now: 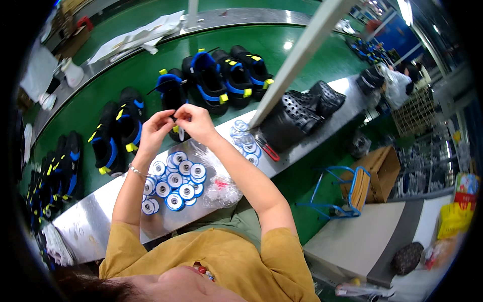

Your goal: The person attaches small circular labels to the tongue of black and blue sneakers on a moving conveyor belt. They repeatedly pick up labels, peel off backing, and press them onto the shoes. The person briefly retrieves a phone from a bag and returns it before resuming the labeling task.

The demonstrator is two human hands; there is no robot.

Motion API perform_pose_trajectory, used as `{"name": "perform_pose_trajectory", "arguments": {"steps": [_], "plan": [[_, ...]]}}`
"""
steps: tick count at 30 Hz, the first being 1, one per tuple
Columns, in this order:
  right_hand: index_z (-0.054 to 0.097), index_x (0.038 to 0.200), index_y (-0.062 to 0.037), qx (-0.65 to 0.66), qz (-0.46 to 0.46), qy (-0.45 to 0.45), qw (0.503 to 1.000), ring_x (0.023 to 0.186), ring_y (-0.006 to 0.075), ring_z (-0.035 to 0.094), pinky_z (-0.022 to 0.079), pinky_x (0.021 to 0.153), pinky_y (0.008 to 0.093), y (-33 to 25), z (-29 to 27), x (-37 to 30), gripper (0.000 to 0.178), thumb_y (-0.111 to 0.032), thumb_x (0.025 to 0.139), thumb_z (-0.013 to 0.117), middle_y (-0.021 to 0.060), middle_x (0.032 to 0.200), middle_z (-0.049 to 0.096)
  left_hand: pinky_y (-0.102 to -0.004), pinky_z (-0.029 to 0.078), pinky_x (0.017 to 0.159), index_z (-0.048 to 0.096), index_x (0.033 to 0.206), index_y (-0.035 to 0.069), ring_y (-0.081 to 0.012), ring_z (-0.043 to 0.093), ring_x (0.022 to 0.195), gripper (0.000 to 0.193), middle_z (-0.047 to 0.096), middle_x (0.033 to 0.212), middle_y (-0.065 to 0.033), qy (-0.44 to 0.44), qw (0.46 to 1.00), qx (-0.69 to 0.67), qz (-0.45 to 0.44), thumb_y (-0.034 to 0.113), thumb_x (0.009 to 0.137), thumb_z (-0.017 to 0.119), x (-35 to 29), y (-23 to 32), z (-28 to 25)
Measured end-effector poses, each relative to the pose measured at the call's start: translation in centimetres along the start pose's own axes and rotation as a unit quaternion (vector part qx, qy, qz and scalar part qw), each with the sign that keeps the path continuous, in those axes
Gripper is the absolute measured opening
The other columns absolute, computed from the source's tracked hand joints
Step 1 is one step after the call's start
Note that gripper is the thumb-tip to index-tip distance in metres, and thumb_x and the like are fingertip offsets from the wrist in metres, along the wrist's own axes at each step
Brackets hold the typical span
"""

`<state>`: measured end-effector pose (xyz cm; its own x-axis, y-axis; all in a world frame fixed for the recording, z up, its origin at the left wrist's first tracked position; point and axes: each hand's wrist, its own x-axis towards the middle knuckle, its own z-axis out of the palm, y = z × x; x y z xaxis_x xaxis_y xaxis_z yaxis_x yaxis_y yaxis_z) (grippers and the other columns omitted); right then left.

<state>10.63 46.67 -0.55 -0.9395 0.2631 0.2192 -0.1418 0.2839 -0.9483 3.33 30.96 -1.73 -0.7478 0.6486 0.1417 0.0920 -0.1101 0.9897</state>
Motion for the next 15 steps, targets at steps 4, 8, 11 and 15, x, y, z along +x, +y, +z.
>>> {"name": "perform_pose_trajectory", "arguments": {"steps": [4,8,11,15], "plan": [[0.063,0.085,-0.0003,0.025,0.011,-0.006,1.0,0.067,0.0084,0.055,0.046,0.062,0.023,-0.2,0.5,-0.2,0.01,-0.001,0.077,0.068,0.0033,0.074,0.062,-0.0206,0.046,0.077,0.061,0.115,0.001,-0.0063,0.055,0.081,0.029,0.06,0.086,0.001,0.003,1.0,-0.01,-0.018,0.0,0.086,0.062,-0.2,-0.1,-0.3],[0.063,0.085,0.0001,0.014,0.011,-0.017,1.0,0.068,0.0078,0.055,0.046,0.062,0.0229,-0.7,0.7,0.0,0.011,-0.002,0.077,0.069,0.003,0.075,0.062,-0.0215,0.047,0.077,0.061,0.115,0.001,-0.0068,0.056,0.081,0.03,0.061,0.085,0.0006,0.005,1.0,0.006,-0.014,0.0,0.084,0.063,-0.3,0.6,-0.4],[0.063,0.086,-0.0004,0.032,0.002,0.0,0.999,0.068,0.0081,0.055,0.046,0.062,0.023,-0.5,0.2,0.2,0.01,-0.001,0.077,0.068,0.0031,0.075,0.062,-0.0216,0.047,0.079,0.061,0.115,0.002,-0.0065,0.056,0.082,0.031,0.06,0.086,0.0006,-0.003,1.0,0.009,-0.016,-0.001,0.084,0.063,-0.3,0.9,-0.9],[0.063,0.086,0.0,-0.01,-0.008,-0.018,1.0,0.067,0.0076,0.053,0.046,0.061,0.0229,-1.0,0.6,0.3,0.011,0.0,0.076,0.068,0.0024,0.076,0.062,-0.021,0.047,0.079,0.06,0.117,0.002,-0.006,0.056,0.082,0.033,0.06,0.086,0.0012,0.001,1.0,-0.002,-0.025,-0.001,0.084,0.063,-0.3,0.4,-1.1]]}}
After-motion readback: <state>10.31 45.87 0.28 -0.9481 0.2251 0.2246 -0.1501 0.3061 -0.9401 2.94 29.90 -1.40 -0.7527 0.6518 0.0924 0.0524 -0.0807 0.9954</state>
